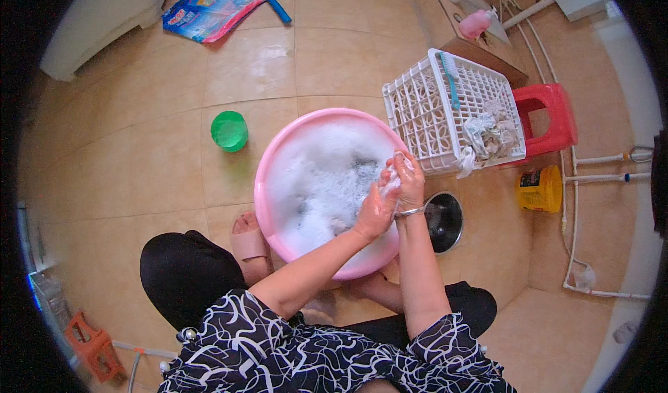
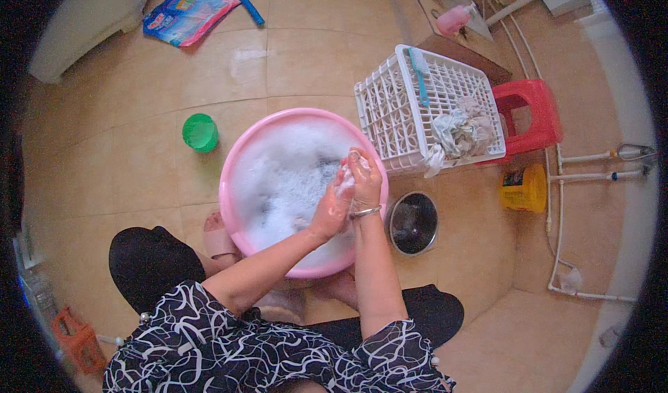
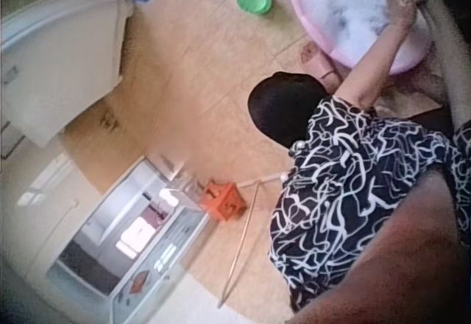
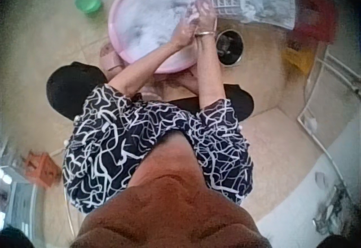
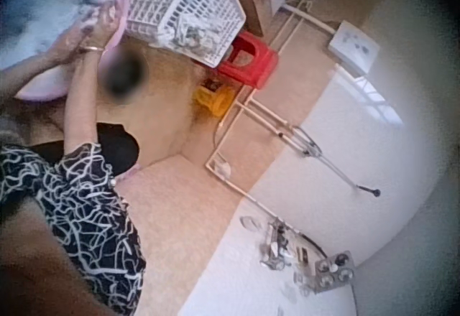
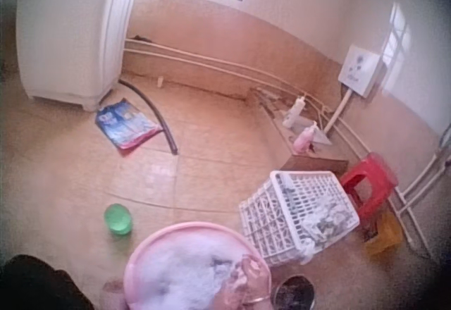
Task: The person sits on the floor and hand-washes clothes in a pink basin filled with soapy water. They scrub and rinse various garments, including a white cloth and a dark garment, then place the washed items into a white laundry basket.
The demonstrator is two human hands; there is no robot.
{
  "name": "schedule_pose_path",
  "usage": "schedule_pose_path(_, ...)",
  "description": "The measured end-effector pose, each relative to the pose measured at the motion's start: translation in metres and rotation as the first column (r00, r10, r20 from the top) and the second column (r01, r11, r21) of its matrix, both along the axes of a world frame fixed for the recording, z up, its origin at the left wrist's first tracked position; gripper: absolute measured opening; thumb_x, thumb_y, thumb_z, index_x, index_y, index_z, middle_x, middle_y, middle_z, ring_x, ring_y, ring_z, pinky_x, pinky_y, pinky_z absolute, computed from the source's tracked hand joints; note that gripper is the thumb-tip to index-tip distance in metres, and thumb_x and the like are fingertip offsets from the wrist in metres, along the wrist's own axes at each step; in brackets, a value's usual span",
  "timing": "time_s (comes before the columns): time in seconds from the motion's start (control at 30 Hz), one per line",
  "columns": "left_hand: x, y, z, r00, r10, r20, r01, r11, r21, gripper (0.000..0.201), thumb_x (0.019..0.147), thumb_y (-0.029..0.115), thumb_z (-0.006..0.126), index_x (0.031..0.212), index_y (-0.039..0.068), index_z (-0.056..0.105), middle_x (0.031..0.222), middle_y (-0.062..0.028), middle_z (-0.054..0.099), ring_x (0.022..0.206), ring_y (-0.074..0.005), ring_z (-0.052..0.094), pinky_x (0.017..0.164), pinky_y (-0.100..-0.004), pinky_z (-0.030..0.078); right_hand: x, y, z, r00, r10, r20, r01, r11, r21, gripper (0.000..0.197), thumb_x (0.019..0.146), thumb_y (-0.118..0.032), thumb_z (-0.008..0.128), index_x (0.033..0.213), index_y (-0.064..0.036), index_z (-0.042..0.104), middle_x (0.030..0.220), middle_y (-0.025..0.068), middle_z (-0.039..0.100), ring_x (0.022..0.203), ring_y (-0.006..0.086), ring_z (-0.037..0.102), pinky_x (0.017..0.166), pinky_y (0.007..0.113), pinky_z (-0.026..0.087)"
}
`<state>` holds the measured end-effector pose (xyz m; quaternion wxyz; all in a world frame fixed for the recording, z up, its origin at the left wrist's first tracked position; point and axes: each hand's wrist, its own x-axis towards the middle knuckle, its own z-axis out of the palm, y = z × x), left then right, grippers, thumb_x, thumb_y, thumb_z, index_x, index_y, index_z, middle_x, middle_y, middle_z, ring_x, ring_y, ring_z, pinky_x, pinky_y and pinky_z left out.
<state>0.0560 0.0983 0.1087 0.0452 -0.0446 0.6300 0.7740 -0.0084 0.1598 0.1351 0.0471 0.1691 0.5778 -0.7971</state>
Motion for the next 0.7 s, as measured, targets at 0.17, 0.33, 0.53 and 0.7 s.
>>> schedule_pose_path(0.17, -0.001, -0.011, -0.005, 0.989, -0.134, -0.063, 0.120, 0.974, -0.193, 0.057, 0.086, 0.045, 0.033, 0.124, 0.002, 0.032, 0.117, -0.0226, 0.044, 0.107, -0.0322, 0.045, 0.086, -0.0338, 0.035, 0.003, 0.007, -0.001, 0.988, 0.076, 0.135, -0.064, 0.994, -0.091, 0.024, 0.083, -0.028, 0.053, 0.076, -0.0062, 0.047, 0.057, 0.0032, 0.045, 0.045, 0.0105, 0.043, 0.039, 0.022, 0.034)
schedule_pose_path(0.33, -0.001, -0.010, -0.024, 0.951, -0.310, -0.006, 0.309, 0.948, -0.070, 0.053, 0.085, 0.045, 0.036, 0.115, 0.002, 0.040, 0.103, -0.0176, 0.054, 0.096, -0.0294, 0.051, 0.082, -0.0347, 0.038, 0.005, 0.002, 0.009, 0.980, 0.144, 0.136, -0.146, 0.989, 0.008, 0.031, 0.084, -0.031, 0.051, 0.065, -0.0082, 0.042, 0.053, 0.0028, 0.045, 0.041, 0.0095, 0.041, 0.036, 0.021, 0.031)
schedule_pose_path(0.53, -0.012, -0.018, -0.022, 0.853, -0.522, 0.013, 0.509, 0.838, 0.196, 0.043, 0.075, 0.034, 0.059, 0.101, 0.002, 0.052, 0.095, -0.0089, 0.059, 0.085, -0.0158, 0.054, 0.074, -0.0297, 0.042, -0.003, -0.013, 0.066, 0.996, 0.070, -0.055, -0.058, 0.978, 0.200, 0.025, 0.085, -0.026, 0.048, 0.066, -0.0101, 0.041, 0.049, 0.0018, 0.042, 0.036, 0.0101, 0.040, 0.033, 0.022, 0.033)
schedule_pose_path(0.7, 0.008, -0.025, -0.029, 0.786, -0.587, 0.196, 0.615, 0.775, -0.145, 0.048, 0.062, 0.038, 0.070, 0.097, 0.007, 0.058, 0.094, -0.0074, 0.061, 0.087, -0.0135, 0.055, 0.077, -0.0294, 0.043, -0.013, -0.019, 0.148, 0.962, 0.009, -0.274, 0.007, 0.998, 0.060, 0.028, 0.084, -0.029, 0.049, 0.066, -0.0077, 0.044, 0.051, 0.0026, 0.044, 0.039, 0.0104, 0.041, 0.035, 0.023, 0.033)
